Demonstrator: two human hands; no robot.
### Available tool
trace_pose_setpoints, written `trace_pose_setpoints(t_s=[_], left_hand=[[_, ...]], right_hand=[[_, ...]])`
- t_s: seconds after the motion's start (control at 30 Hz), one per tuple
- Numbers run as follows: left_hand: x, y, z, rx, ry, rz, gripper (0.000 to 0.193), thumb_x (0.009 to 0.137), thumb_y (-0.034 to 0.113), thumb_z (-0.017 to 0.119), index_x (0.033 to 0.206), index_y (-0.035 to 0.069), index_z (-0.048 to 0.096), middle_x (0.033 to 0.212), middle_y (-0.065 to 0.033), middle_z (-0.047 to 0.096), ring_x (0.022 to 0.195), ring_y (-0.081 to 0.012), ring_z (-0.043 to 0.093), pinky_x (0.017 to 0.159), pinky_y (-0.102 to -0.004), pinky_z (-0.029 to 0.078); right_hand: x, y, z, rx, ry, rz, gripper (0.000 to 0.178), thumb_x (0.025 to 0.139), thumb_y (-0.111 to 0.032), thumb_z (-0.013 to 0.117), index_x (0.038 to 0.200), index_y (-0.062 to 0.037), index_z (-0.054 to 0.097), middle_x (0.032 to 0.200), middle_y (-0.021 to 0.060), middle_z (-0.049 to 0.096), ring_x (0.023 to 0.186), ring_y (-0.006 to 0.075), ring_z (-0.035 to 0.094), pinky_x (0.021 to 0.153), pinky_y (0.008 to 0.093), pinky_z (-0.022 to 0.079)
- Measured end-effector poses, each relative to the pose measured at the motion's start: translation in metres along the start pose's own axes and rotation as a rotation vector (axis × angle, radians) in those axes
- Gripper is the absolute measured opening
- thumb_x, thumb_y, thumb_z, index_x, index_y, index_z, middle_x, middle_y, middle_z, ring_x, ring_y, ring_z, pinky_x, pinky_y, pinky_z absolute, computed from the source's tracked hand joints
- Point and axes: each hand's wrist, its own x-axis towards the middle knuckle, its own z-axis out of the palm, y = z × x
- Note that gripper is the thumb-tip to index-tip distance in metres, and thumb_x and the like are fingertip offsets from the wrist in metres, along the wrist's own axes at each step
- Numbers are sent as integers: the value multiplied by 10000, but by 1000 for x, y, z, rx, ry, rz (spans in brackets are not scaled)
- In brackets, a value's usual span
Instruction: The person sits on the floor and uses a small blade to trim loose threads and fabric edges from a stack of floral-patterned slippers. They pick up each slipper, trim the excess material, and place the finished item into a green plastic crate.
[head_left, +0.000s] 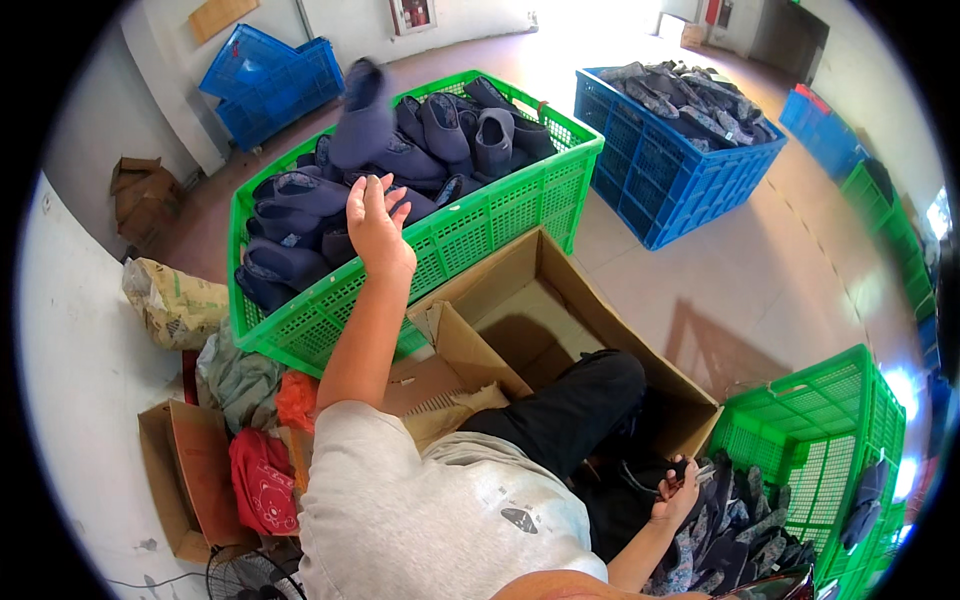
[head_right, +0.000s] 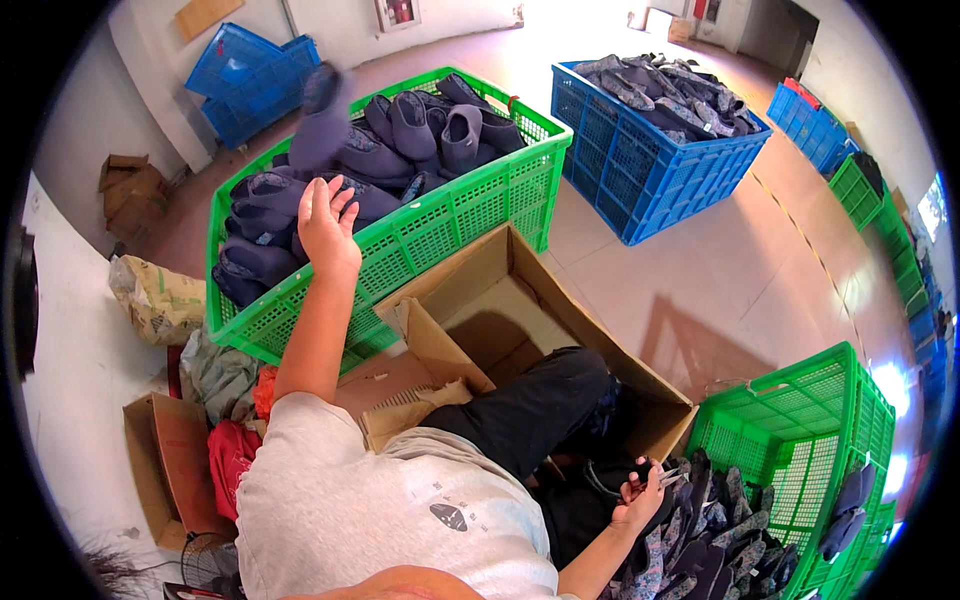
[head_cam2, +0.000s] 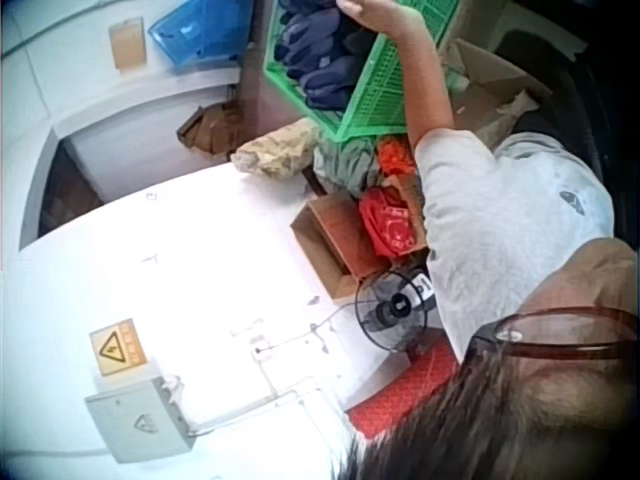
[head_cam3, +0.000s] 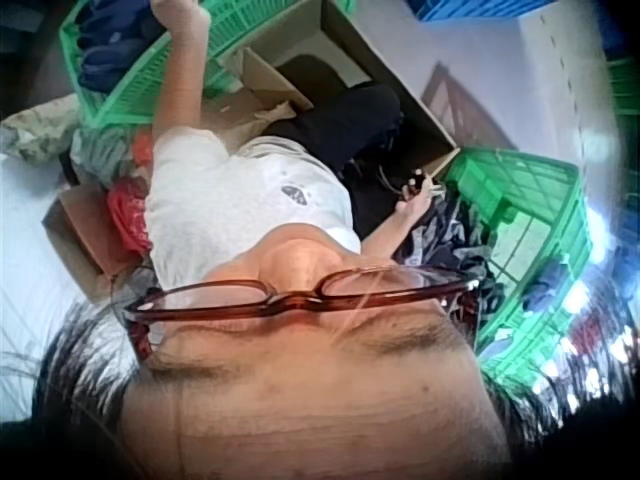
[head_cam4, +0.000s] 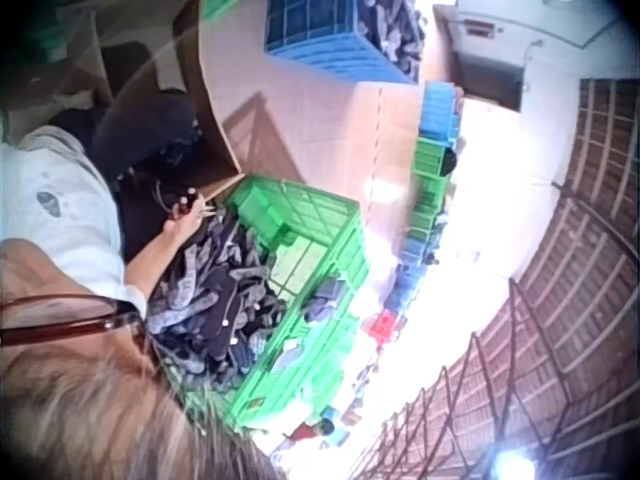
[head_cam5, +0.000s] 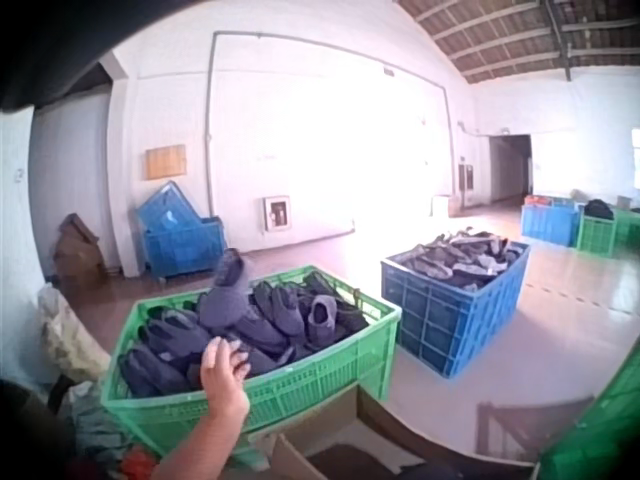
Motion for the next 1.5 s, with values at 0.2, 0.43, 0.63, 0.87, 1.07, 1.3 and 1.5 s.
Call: trace_pose_setpoints(t_s=[0.2,0.43,0.63,0.87,1.07,1.3,1.5], left_hand=[[-60,-63,-5,157,-272,-68,421,956,129,617,1329,20,454,995,-47,618,764,-97,572,668,-234,470],[-216,-132,-1,329,-880,-646,348,944,69,600,1284,35,537,985,-65,640,831,-125,603,756,-269,510],[-297,-128,-32,371,-1185,-830,285,957,51,592,1239,17,573,957,-59,648,821,-110,588,754,-243,470],[-320,-155,-13,431,-1297,-988,252,972,60,571,1222,27,586,956,-39,642,828,-99,571,763,-235,450],[-328,-156,-23,488,-1300,-1035,248,973,74,573,1216,28,584,974,-32,641,837,-95,572,768,-229,455],[-337,-162,-27,471,-1324,-1078,233,967,54,568,1197,27,590,965,-38,647,831,-99,580,766,-234,463],[-349,-161,-37,487,-1391,-1126,223,961,32,549,1178,30,600,948,-39,653,812,-105,587,757,-236,470]], right_hand=[[-6,-2,1,38,43,-38,218,996,-189,566,1175,-64,583,956,69,670,584,75,558,358,166,321],[-22,-30,-62,211,279,-159,301,991,-169,588,1263,-42,565,997,150,675,533,103,466,399,190,317],[-80,-12,-184,4,705,-197,194,909,20,570,1088,-14,637,1048,105,716,747,139,656,488,217,407],[-93,1,-196,-175,1043,-179,209,843,6,661,1047,-38,681,932,31,679,691,115,602,647,253,480],[-103,-1,-209,-865,1194,-401,435,790,-66,705,1221,-66,649,957,119,700,808,243,661,750,348,518],[-126,10,-240,-1192,987,42,548,762,-219,774,1285,-184,613,1140,176,657,1040,361,635,885,430,512],[-129,3,-235,-1341,859,151,490,761,-294,789,1218,-185,649,1121,178,646,1031,375,638,870,458,518]])
